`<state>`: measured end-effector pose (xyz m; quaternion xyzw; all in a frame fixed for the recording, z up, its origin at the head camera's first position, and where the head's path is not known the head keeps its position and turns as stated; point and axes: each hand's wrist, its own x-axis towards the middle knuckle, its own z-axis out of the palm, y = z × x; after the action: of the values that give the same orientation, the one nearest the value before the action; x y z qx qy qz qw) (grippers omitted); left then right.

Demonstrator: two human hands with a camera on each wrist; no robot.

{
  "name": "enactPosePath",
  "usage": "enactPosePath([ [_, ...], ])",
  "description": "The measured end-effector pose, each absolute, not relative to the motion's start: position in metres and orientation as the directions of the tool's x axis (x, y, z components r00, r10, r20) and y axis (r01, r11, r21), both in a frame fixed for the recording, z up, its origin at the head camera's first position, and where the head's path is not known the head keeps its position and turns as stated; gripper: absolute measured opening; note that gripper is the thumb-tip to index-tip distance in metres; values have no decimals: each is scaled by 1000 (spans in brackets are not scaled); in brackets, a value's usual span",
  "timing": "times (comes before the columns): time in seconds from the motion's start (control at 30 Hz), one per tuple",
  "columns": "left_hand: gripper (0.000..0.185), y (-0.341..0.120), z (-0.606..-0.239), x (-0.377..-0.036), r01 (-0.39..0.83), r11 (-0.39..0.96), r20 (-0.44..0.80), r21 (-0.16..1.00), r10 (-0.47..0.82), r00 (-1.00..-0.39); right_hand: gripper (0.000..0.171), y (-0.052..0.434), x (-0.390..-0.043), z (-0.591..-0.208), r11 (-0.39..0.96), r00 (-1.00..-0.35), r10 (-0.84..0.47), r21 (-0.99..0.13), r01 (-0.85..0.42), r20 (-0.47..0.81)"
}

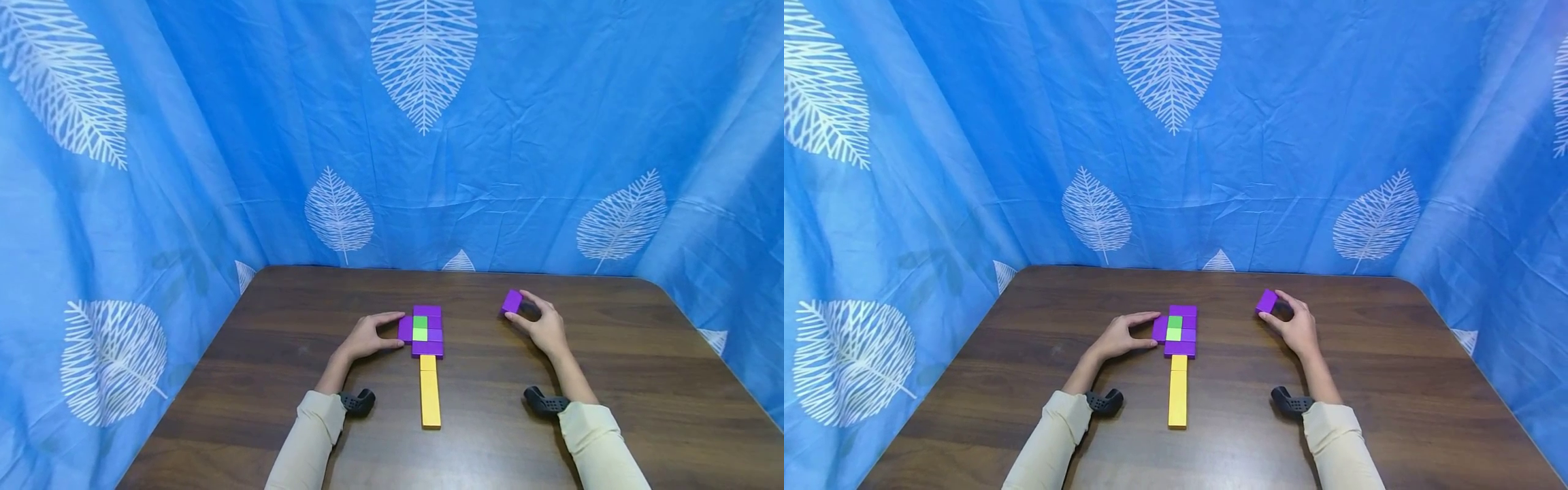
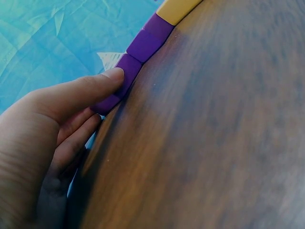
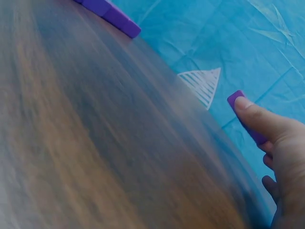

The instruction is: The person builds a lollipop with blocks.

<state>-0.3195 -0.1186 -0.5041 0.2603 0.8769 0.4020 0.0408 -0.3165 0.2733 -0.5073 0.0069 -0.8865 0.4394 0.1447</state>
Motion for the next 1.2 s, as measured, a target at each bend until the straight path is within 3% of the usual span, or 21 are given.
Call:
enactPosePath([
  [0.37,62,-118,-504,-320,411,542,127,733,484,-866,67,255,-316,-495,523,-948,121,-831,-192,295],
  [0.9,61,-119,-505,-322,434,532,142,727,502,-853,62,213,-309,-480,508,-910,-54,-774,-379,410],
  [1.2,61,-119,-504,-322,437,534,149,724,498,-854,64,197,-306,-479,514,-902,-148,-748,-420,406],
])
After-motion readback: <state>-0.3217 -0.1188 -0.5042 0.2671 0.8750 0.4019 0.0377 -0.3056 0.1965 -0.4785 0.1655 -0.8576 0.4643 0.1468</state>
